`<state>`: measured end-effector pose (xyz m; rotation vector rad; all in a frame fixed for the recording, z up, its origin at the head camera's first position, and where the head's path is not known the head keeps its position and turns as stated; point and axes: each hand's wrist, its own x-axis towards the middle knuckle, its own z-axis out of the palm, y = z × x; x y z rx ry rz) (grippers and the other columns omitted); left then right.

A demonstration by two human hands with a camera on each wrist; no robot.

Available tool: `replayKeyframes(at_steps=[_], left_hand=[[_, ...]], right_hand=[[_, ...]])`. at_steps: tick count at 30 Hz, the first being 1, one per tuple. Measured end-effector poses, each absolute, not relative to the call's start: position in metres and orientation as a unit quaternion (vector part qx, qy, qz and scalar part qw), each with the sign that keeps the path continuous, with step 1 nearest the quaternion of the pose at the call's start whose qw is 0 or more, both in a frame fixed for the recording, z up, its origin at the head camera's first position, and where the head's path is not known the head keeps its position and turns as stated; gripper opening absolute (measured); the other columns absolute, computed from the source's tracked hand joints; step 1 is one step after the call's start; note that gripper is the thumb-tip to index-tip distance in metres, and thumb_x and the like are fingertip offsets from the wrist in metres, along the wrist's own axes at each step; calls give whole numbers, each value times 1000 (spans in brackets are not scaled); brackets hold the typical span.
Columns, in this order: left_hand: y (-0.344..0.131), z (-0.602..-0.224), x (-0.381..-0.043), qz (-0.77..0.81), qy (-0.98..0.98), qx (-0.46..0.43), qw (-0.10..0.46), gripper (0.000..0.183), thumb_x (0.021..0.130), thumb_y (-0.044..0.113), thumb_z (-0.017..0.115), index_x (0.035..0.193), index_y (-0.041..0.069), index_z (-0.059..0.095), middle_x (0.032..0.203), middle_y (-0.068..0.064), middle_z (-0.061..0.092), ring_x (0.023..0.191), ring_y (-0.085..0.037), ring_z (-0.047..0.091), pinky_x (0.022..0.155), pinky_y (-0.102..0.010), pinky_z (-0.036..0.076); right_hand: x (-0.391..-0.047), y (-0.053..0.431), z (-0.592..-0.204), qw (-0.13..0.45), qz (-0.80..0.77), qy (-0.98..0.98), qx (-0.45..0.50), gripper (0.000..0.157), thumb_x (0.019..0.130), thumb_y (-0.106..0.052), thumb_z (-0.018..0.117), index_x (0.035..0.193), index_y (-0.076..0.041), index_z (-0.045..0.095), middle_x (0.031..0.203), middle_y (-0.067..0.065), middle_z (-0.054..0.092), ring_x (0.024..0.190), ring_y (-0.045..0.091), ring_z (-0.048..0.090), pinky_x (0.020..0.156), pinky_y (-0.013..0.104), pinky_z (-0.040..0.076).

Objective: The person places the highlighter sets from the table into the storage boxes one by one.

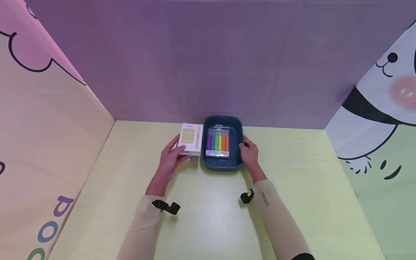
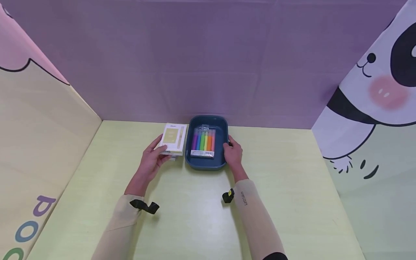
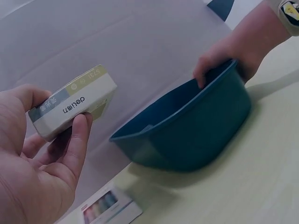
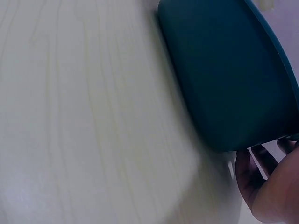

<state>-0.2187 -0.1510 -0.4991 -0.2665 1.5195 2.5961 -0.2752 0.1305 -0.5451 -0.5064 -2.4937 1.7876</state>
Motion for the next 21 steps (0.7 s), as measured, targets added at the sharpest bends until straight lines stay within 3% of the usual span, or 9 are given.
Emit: replayKeyframes(at_steps=[7,16,21], left_hand=[[-129,-496,-220,858,499,-83,85,51,83,12,60,130,24,44,119,-16,49,86,-25,60,83,-43,41],[-101,-494,-225,857,501,-72,98,49,84,13,59,130,23,44,115,-16,53,85,-22,60,79,-37,46],[-88,-494,-228,855,503,-72,102,51,82,17,62,129,25,45,117,-13,52,89,-23,58,84,-39,42]], right_hand=[[-274,130,-543,15,575,-802,-161,44,87,-20,45,132,-21,43,127,6,46,106,21,45,89,36,39],[-273,131,-544,19,572,-804,-161,45,86,-21,46,131,-22,44,124,6,49,104,21,45,89,36,39],[-273,131,-544,16,573,-803,-162,44,87,-21,46,131,-22,44,124,6,49,104,21,45,88,36,40]])
